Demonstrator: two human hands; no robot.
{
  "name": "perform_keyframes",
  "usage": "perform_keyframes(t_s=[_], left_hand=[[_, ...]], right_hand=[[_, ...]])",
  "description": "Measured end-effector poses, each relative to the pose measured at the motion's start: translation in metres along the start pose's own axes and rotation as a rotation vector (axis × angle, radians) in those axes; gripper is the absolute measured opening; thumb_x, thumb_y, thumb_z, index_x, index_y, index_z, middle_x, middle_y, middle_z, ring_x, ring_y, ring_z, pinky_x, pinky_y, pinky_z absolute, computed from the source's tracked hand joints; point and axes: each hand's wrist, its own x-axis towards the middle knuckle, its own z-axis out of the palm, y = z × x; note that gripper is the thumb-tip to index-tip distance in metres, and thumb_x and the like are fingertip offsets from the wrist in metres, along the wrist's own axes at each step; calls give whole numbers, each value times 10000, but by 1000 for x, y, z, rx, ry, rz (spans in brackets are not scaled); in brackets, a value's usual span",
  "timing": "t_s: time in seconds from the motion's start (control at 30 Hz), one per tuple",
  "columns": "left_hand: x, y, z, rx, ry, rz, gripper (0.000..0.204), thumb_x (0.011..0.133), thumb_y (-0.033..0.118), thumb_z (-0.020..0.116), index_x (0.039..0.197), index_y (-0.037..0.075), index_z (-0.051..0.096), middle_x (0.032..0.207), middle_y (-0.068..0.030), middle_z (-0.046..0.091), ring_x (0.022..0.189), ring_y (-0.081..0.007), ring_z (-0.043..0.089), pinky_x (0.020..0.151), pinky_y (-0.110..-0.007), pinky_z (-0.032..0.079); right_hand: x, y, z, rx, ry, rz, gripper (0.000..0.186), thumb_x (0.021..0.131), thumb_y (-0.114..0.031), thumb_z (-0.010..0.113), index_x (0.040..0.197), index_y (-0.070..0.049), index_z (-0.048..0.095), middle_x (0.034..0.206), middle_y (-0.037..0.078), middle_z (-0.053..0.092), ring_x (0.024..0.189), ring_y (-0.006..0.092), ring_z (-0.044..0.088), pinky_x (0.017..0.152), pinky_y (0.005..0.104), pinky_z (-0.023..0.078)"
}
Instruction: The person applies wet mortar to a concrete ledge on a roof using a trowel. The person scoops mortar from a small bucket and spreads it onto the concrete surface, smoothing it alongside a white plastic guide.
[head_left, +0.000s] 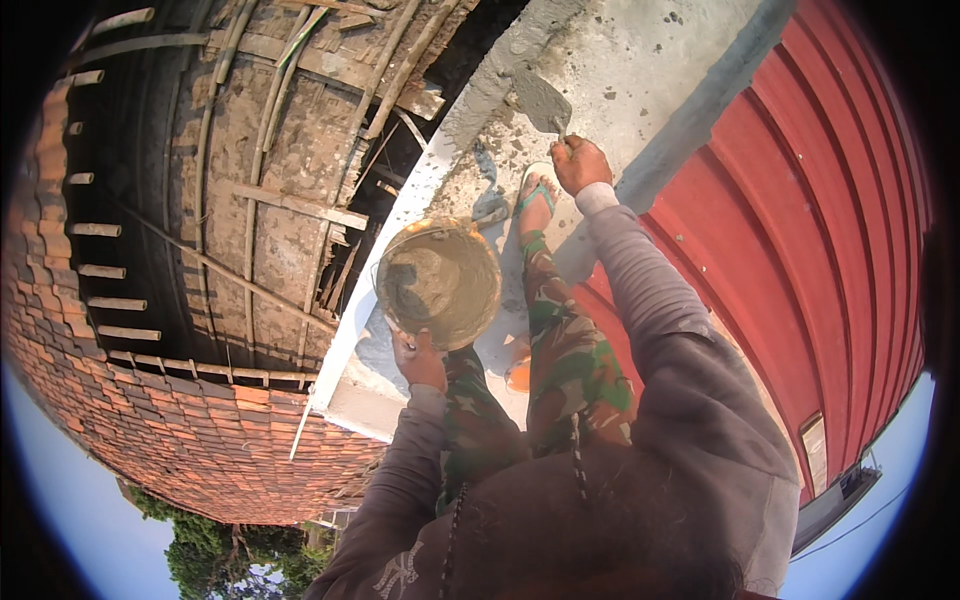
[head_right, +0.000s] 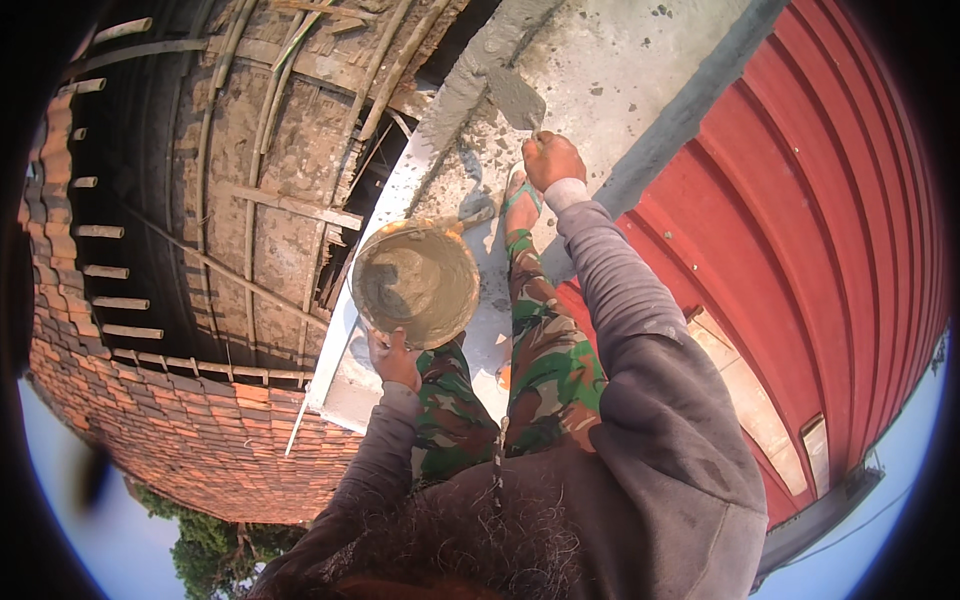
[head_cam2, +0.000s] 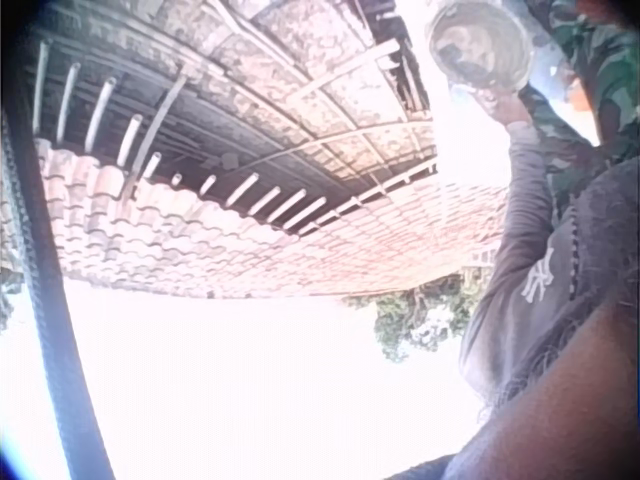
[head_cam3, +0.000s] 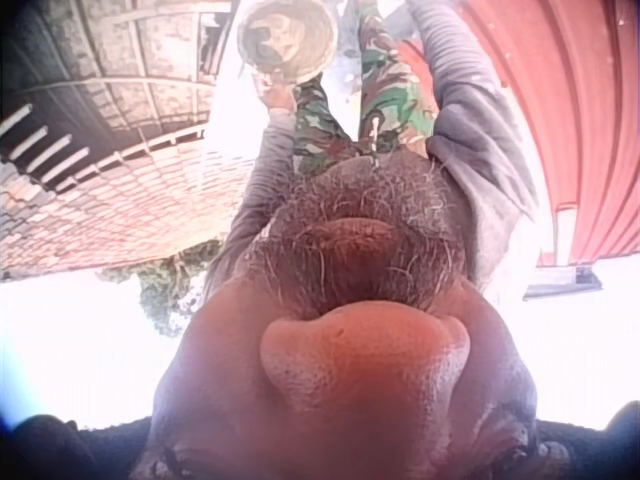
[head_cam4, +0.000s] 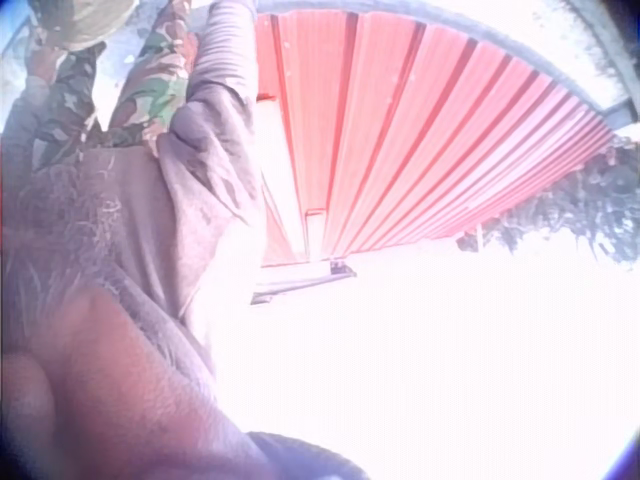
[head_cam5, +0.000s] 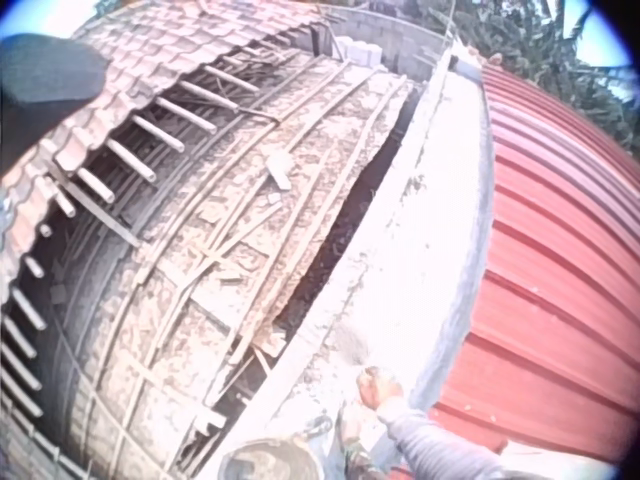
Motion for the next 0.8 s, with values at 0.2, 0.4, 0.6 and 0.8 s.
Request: perform_keyframes(t_s=[0.2,0.4,0.6,0.8], left_hand=[[-12,16,8,-67,-3,-132,645,982,-16,555,1586,49,340,1434,-153,540,1259,-284,589,971,-409,570],[-9,6,6,-58,7,-102,639,981,-11,554,1581,52,345,1429,-147,538,1235,-275,595,938,-420,582],[-6,6,13,-48,23,-73,538,978,15,600,1484,83,430,1306,-107,613,1091,-260,658,758,-362,603],[-1,18,32,-54,-56,44,534,994,1,571,1502,62,421,1330,-127,608,1136,-254,653,783,-377,611]], right_hand=[[-7,-2,1,-23,-32,-134,448,984,-433,594,1266,-111,723,1217,188,734,1131,391,697,983,492,548],[61,-7,-19,-100,-21,-138,454,1003,-449,567,1253,-101,720,1193,216,736,1140,411,690,977,511,545],[103,21,-47,29,128,-11,517,985,-462,567,1279,-63,713,1176,283,724,1141,445,690,1012,498,528],[-19,23,-31,321,3,-91,385,965,-361,645,1175,-43,705,1052,259,737,1009,430,714,889,458,551]])
